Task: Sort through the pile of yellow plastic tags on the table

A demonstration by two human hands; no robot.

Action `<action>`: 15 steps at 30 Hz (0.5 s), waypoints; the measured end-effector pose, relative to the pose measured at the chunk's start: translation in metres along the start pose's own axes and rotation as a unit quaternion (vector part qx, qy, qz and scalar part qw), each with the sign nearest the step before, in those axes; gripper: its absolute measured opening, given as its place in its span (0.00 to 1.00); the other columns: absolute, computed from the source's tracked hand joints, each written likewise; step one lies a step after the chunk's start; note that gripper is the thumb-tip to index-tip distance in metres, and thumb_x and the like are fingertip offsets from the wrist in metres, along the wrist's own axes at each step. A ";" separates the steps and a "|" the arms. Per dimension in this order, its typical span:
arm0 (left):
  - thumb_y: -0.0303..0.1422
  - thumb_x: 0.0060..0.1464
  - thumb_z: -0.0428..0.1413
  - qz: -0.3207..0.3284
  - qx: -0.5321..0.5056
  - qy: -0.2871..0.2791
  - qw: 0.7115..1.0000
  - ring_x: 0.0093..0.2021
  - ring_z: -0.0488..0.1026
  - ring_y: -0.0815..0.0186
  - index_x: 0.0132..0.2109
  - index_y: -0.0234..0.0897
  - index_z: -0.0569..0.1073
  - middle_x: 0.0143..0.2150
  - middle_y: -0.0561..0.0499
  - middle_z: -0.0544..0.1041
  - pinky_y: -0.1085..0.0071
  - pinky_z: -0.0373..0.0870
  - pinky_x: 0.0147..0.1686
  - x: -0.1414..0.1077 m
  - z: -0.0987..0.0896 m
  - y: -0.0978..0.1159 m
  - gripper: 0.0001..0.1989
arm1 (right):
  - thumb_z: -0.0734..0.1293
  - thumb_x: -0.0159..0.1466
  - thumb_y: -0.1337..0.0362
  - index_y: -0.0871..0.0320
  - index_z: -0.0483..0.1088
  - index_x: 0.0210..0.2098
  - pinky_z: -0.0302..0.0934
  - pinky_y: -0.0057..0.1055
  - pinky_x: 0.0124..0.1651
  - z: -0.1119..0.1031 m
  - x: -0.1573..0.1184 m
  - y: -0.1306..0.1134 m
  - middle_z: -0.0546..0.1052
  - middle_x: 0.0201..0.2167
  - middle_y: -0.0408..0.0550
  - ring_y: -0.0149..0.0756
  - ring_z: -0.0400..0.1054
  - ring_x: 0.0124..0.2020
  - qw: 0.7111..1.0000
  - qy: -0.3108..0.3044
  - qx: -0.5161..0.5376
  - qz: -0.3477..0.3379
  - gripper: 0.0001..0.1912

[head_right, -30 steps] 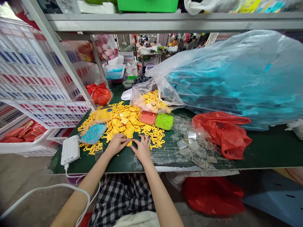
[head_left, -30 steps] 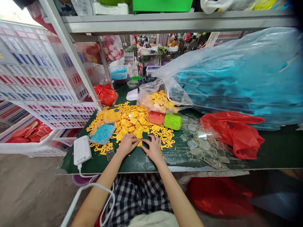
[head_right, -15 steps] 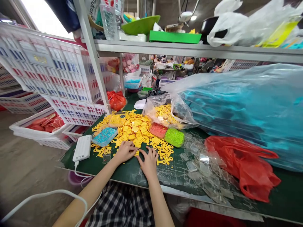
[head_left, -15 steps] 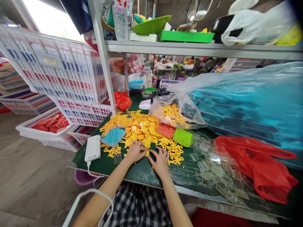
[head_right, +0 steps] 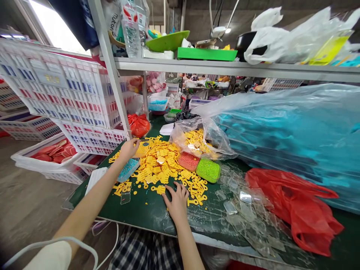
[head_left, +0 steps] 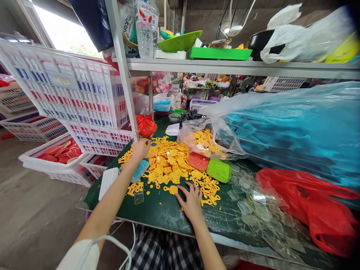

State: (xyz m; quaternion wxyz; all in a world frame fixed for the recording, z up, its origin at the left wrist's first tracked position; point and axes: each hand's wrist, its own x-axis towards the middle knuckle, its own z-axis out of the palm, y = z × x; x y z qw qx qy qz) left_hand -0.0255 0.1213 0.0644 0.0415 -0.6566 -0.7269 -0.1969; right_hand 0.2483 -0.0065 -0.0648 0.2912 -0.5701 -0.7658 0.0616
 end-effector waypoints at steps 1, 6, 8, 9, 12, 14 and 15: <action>0.35 0.66 0.43 -0.008 0.019 -0.026 0.999 0.46 0.76 0.55 0.48 0.33 0.76 0.45 0.40 0.80 0.64 0.70 0.44 0.016 0.000 -0.008 0.19 | 0.67 0.64 0.54 0.44 0.76 0.48 0.53 0.51 0.56 0.000 0.000 0.000 0.70 0.54 0.51 0.52 0.58 0.57 1.000 -0.001 0.001 0.002 0.14; 0.38 0.63 0.54 0.004 0.106 -0.140 0.984 0.45 0.75 0.59 0.46 0.33 0.75 0.45 0.45 0.78 0.59 0.72 0.46 0.052 0.019 -0.027 0.13 | 0.67 0.64 0.53 0.43 0.75 0.49 0.54 0.52 0.56 0.001 0.001 0.002 0.69 0.55 0.51 0.52 0.58 0.57 1.000 -0.012 0.017 0.004 0.15; 0.39 0.62 0.55 0.019 0.133 -0.169 0.977 0.47 0.74 0.60 0.50 0.33 0.72 0.49 0.45 0.75 0.56 0.73 0.48 0.054 0.028 -0.029 0.15 | 0.66 0.64 0.52 0.43 0.75 0.49 0.54 0.52 0.56 0.001 0.001 0.003 0.69 0.55 0.51 0.53 0.58 0.57 1.000 -0.016 0.018 0.005 0.15; 0.39 0.62 0.55 0.028 0.143 -0.181 0.973 0.48 0.74 0.60 0.52 0.33 0.72 0.51 0.45 0.74 0.56 0.73 0.48 0.055 0.032 -0.030 0.15 | 0.66 0.64 0.52 0.42 0.75 0.49 0.54 0.52 0.56 0.001 0.002 0.003 0.69 0.55 0.51 0.53 0.58 0.57 1.000 -0.017 0.017 0.007 0.15; 0.38 0.62 0.55 0.052 0.165 -0.204 0.964 0.49 0.73 0.59 0.52 0.34 0.71 0.52 0.44 0.73 0.55 0.72 0.49 0.058 0.040 -0.032 0.16 | 0.65 0.65 0.52 0.42 0.74 0.50 0.55 0.52 0.56 0.000 0.003 0.002 0.69 0.55 0.51 0.52 0.58 0.57 0.999 -0.023 0.021 0.008 0.15; 0.39 0.62 0.55 0.058 0.174 -0.204 0.962 0.49 0.73 0.59 0.51 0.34 0.72 0.52 0.45 0.74 0.54 0.71 0.50 0.059 0.044 -0.033 0.16 | 0.65 0.65 0.52 0.42 0.74 0.50 0.54 0.51 0.57 0.000 0.003 0.002 0.68 0.56 0.50 0.52 0.57 0.58 0.999 -0.025 0.027 0.009 0.15; 0.40 0.62 0.55 0.058 0.177 -0.200 0.962 0.50 0.73 0.59 0.50 0.34 0.73 0.51 0.44 0.75 0.54 0.70 0.51 0.059 0.044 -0.033 0.15 | 0.65 0.65 0.51 0.41 0.74 0.50 0.54 0.51 0.57 -0.001 0.004 0.002 0.68 0.55 0.50 0.51 0.57 0.58 0.999 -0.027 0.031 0.009 0.15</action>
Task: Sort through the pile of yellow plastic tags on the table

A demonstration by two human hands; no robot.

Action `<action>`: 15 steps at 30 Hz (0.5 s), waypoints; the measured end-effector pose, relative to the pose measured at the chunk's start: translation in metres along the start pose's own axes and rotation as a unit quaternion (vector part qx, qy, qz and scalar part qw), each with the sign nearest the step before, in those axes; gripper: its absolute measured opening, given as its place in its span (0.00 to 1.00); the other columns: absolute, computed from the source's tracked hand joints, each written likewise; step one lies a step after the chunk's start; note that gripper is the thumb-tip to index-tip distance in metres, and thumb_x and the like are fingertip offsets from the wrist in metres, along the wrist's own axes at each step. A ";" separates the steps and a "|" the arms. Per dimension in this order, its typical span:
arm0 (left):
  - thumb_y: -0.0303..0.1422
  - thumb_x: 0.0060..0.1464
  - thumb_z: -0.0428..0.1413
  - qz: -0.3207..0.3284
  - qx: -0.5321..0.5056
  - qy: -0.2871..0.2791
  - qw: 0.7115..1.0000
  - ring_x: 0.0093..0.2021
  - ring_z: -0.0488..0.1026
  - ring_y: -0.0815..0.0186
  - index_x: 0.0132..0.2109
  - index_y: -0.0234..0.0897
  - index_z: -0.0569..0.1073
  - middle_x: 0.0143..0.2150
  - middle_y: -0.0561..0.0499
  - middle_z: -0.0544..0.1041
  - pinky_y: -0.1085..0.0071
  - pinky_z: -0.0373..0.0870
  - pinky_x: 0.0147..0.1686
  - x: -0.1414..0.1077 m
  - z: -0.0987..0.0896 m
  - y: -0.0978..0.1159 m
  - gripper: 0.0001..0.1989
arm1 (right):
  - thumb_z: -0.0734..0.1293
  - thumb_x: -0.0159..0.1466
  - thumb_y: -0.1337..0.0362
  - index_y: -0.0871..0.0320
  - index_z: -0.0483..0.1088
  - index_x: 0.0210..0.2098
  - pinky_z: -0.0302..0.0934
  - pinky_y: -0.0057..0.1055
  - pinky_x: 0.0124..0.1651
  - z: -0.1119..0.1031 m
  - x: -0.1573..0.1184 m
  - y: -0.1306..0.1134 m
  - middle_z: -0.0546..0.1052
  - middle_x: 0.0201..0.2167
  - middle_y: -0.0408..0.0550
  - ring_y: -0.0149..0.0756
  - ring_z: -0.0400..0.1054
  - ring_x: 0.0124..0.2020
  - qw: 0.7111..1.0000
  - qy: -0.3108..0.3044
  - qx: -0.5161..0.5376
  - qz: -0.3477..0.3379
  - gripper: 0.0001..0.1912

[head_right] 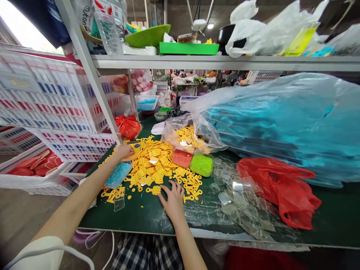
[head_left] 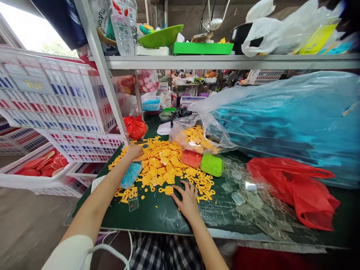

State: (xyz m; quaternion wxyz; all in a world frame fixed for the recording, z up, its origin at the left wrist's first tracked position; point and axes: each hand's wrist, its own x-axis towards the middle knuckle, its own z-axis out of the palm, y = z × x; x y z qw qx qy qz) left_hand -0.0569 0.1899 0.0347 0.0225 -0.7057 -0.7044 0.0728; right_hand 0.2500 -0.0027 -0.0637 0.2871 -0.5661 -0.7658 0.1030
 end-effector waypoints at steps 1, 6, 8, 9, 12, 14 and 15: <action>0.40 0.62 0.55 -0.003 0.002 0.006 1.000 0.50 0.73 0.58 0.48 0.34 0.74 0.50 0.44 0.76 0.55 0.69 0.51 0.000 0.001 0.000 0.15 | 0.65 0.65 0.51 0.42 0.74 0.50 0.53 0.51 0.57 0.000 0.000 0.000 0.68 0.55 0.50 0.51 0.57 0.58 1.000 0.000 0.003 0.002 0.15; 0.41 0.57 0.55 -0.032 -0.007 0.050 0.998 0.53 0.72 0.49 0.42 0.39 0.81 0.48 0.41 0.79 0.61 0.64 0.52 -0.009 0.001 0.000 0.14 | 0.66 0.65 0.52 0.43 0.74 0.50 0.52 0.49 0.58 -0.003 0.000 -0.003 0.68 0.56 0.50 0.50 0.56 0.58 1.000 0.001 0.002 0.008 0.15; 0.42 0.56 0.55 -0.042 -0.018 0.064 0.997 0.55 0.70 0.48 0.44 0.40 0.81 0.49 0.40 0.78 0.59 0.63 0.52 -0.014 0.001 0.001 0.16 | 0.67 0.64 0.52 0.43 0.75 0.50 0.52 0.49 0.58 -0.005 0.000 -0.005 0.68 0.56 0.50 0.50 0.56 0.58 1.000 0.004 -0.002 0.013 0.15; 0.42 0.56 0.55 -0.046 -0.024 0.069 0.996 0.55 0.70 0.48 0.44 0.40 0.81 0.50 0.40 0.78 0.59 0.63 0.53 -0.017 0.001 0.001 0.16 | 0.67 0.64 0.52 0.43 0.75 0.49 0.52 0.48 0.58 -0.005 0.001 -0.006 0.68 0.55 0.50 0.50 0.56 0.58 1.000 0.005 -0.004 0.016 0.15; 0.44 0.55 0.55 -0.064 -0.044 0.081 0.994 0.54 0.70 0.48 0.43 0.40 0.81 0.48 0.40 0.79 0.58 0.63 0.52 -0.023 -0.001 0.003 0.16 | 0.67 0.64 0.53 0.43 0.75 0.49 0.52 0.48 0.58 -0.006 0.001 -0.008 0.68 0.56 0.50 0.50 0.56 0.58 1.000 0.006 -0.009 0.017 0.15; 0.44 0.56 0.56 -0.074 -0.059 0.091 0.991 0.52 0.72 0.48 0.42 0.39 0.82 0.46 0.41 0.80 0.58 0.63 0.51 -0.027 -0.005 0.004 0.17 | 0.67 0.64 0.53 0.43 0.74 0.51 0.53 0.49 0.57 -0.006 0.001 -0.007 0.68 0.56 0.50 0.50 0.56 0.57 1.000 0.014 -0.008 0.012 0.16; 0.45 0.56 0.56 -0.075 -0.067 0.097 0.990 0.51 0.72 0.48 0.42 0.39 0.82 0.44 0.41 0.80 0.58 0.63 0.51 -0.029 -0.008 0.005 0.17 | 0.68 0.64 0.53 0.43 0.74 0.52 0.53 0.49 0.57 -0.006 0.000 -0.006 0.68 0.56 0.50 0.51 0.56 0.57 1.000 0.021 -0.005 0.008 0.17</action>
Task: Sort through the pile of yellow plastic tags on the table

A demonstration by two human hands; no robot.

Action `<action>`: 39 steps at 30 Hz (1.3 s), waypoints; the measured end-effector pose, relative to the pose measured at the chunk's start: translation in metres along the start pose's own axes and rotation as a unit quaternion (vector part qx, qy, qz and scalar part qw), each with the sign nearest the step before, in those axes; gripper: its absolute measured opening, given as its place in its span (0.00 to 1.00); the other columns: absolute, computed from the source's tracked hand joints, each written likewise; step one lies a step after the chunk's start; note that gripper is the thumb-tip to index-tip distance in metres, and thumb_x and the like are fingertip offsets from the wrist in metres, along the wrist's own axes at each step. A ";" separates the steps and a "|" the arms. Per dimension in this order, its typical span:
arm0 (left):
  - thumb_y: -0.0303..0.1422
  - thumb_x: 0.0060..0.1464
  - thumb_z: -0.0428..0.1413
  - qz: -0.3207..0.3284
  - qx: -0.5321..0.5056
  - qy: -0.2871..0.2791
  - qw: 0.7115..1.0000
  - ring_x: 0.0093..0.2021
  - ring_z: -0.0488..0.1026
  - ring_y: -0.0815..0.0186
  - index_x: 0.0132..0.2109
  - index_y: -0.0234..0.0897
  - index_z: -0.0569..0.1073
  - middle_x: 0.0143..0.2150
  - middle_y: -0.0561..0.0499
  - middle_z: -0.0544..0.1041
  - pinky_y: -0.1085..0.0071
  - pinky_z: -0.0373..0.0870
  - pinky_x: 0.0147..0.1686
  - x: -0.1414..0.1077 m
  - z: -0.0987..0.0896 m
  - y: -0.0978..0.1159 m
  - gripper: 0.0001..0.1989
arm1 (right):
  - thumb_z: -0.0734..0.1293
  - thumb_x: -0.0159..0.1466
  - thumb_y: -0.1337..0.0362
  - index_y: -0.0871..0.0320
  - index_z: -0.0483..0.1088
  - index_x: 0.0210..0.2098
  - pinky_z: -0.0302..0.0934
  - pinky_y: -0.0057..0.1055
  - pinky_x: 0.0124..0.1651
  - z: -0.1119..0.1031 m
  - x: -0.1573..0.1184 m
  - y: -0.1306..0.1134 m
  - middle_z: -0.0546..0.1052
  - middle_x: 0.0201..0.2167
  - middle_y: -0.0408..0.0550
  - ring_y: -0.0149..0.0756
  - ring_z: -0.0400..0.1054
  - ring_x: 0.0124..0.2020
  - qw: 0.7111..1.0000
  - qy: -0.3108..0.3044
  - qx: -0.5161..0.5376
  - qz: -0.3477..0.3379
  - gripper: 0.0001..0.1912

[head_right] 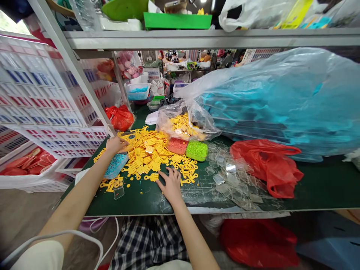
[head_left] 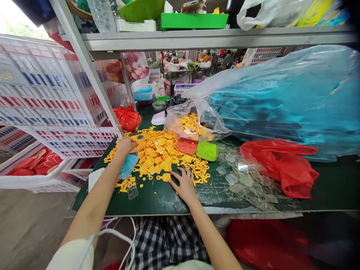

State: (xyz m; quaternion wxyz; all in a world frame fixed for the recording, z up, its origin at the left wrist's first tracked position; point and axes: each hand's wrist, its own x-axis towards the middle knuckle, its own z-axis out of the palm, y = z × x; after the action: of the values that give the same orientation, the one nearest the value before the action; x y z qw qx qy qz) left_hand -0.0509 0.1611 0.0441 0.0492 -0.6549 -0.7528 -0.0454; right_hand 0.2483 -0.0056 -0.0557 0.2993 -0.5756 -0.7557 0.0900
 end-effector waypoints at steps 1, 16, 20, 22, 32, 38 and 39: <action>0.45 0.57 0.56 0.002 -0.009 0.008 1.000 0.50 0.72 0.49 0.42 0.38 0.82 0.44 0.41 0.80 0.58 0.64 0.50 -0.002 -0.004 0.002 0.17 | 0.68 0.64 0.53 0.43 0.73 0.53 0.53 0.49 0.57 0.000 0.000 0.001 0.69 0.55 0.50 0.51 0.56 0.57 1.000 0.007 0.005 -0.004 0.18; 0.43 0.61 0.54 0.286 -0.222 -0.033 0.931 0.40 0.71 0.61 0.41 0.47 0.83 0.37 0.48 0.78 0.65 0.63 0.41 -0.160 0.038 0.095 0.13 | 0.69 0.63 0.56 0.46 0.80 0.35 0.51 0.48 0.58 -0.001 -0.003 0.002 0.72 0.53 0.45 0.49 0.55 0.57 0.998 0.007 0.054 -0.022 0.06; 0.43 0.61 0.55 0.275 -0.244 -0.032 0.929 0.41 0.70 0.61 0.44 0.50 0.82 0.38 0.49 0.76 0.65 0.63 0.41 -0.164 0.051 0.093 0.12 | 0.70 0.62 0.58 0.47 0.79 0.40 0.52 0.47 0.58 -0.002 -0.003 0.001 0.73 0.52 0.47 0.48 0.56 0.56 0.999 0.009 0.045 -0.020 0.07; 0.43 0.61 0.54 0.270 -0.253 -0.036 0.928 0.42 0.69 0.60 0.45 0.51 0.81 0.38 0.49 0.75 0.64 0.63 0.42 -0.163 0.053 0.092 0.12 | 0.70 0.62 0.59 0.46 0.78 0.42 0.53 0.47 0.57 -0.002 -0.003 0.000 0.73 0.52 0.47 0.49 0.57 0.56 0.999 0.008 0.038 -0.020 0.09; 0.45 0.61 0.54 0.266 -0.261 -0.058 0.926 0.42 0.67 0.61 0.49 0.52 0.80 0.39 0.49 0.74 0.63 0.62 0.44 -0.161 0.060 0.092 0.14 | 0.69 0.63 0.58 0.45 0.79 0.42 0.54 0.48 0.57 0.002 -0.003 0.003 0.73 0.52 0.48 0.49 0.57 0.55 0.999 0.009 0.031 -0.036 0.09; 0.43 0.63 0.53 0.260 -0.285 -0.046 0.922 0.44 0.69 0.60 0.49 0.49 0.80 0.41 0.48 0.76 0.63 0.64 0.45 -0.162 0.056 0.089 0.14 | 0.69 0.63 0.58 0.47 0.80 0.41 0.55 0.48 0.57 0.001 -0.003 0.000 0.73 0.52 0.48 0.50 0.57 0.55 0.999 0.012 0.034 -0.020 0.08; 0.43 0.63 0.51 0.253 -0.296 -0.039 0.920 0.44 0.70 0.59 0.49 0.48 0.80 0.42 0.48 0.76 0.63 0.65 0.45 -0.162 0.055 0.088 0.15 | 0.69 0.63 0.58 0.47 0.80 0.41 0.55 0.48 0.57 0.000 -0.003 0.000 0.73 0.52 0.48 0.50 0.57 0.55 0.999 0.011 0.034 -0.019 0.08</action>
State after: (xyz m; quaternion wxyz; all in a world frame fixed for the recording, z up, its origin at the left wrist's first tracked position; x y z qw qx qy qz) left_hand 0.0579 0.0213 -0.0321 -0.1669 -0.8096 -0.5151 -0.2265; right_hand 0.2482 -0.0085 -0.0569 0.3290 -0.5513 -0.7597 0.1037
